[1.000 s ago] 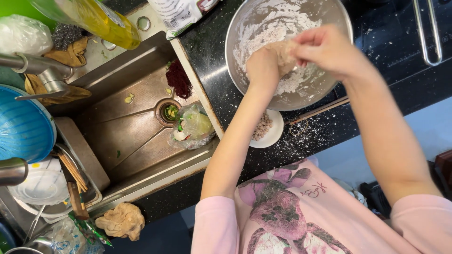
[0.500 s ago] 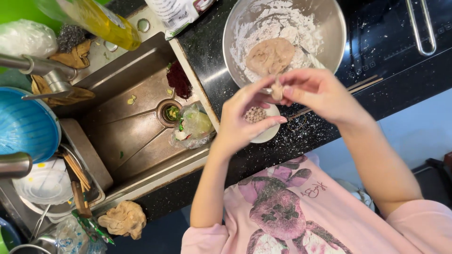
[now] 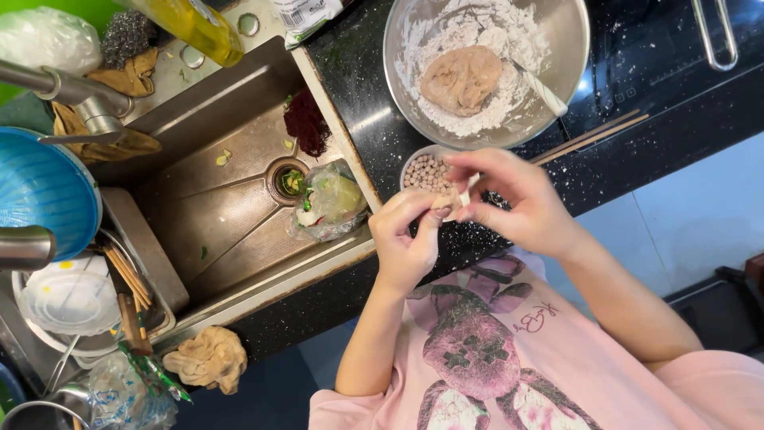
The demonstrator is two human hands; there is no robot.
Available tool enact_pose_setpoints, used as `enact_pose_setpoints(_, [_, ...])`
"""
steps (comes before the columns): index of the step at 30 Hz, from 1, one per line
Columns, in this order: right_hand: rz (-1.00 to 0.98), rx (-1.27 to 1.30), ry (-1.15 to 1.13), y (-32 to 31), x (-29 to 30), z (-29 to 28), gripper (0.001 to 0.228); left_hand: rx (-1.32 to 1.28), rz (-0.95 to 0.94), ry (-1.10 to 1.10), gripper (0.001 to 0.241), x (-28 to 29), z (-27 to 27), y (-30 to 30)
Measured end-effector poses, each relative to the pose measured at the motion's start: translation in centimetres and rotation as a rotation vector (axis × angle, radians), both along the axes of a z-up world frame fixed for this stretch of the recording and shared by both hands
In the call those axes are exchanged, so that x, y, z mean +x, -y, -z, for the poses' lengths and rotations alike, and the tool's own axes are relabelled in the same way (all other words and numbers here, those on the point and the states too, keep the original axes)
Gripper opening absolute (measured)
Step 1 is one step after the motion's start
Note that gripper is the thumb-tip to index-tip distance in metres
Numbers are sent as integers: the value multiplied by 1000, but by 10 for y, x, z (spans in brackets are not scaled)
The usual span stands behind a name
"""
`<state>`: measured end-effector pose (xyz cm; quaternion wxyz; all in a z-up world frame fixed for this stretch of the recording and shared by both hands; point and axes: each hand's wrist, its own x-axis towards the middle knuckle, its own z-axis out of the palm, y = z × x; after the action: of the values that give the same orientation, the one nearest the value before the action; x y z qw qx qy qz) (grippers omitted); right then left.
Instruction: The recorder is rolling small pieces of dough into balls and placing them in a bowl on a kitchen counter.
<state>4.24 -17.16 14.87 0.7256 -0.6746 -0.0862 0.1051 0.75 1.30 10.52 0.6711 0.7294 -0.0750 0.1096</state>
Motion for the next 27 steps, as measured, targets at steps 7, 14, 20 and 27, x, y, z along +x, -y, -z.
enact_pose_setpoints(7, [-88, -421, 415, -1, -13, -2, 13, 11, 125, -130, 7, -10, -6, 0])
enact_pose_setpoints(14, [164, -447, 393, -13, -22, 11, 9, -180, 188, -286, 18, -19, 4, -1])
enact_pose_setpoints(20, [398, -480, 526, -28, -33, 15, 12, -290, 115, -308, 28, -27, -4, 15])
enact_pose_setpoints(27, [357, -546, 865, -25, -33, 26, 36, -538, 264, -384, 60, -27, -41, 12])
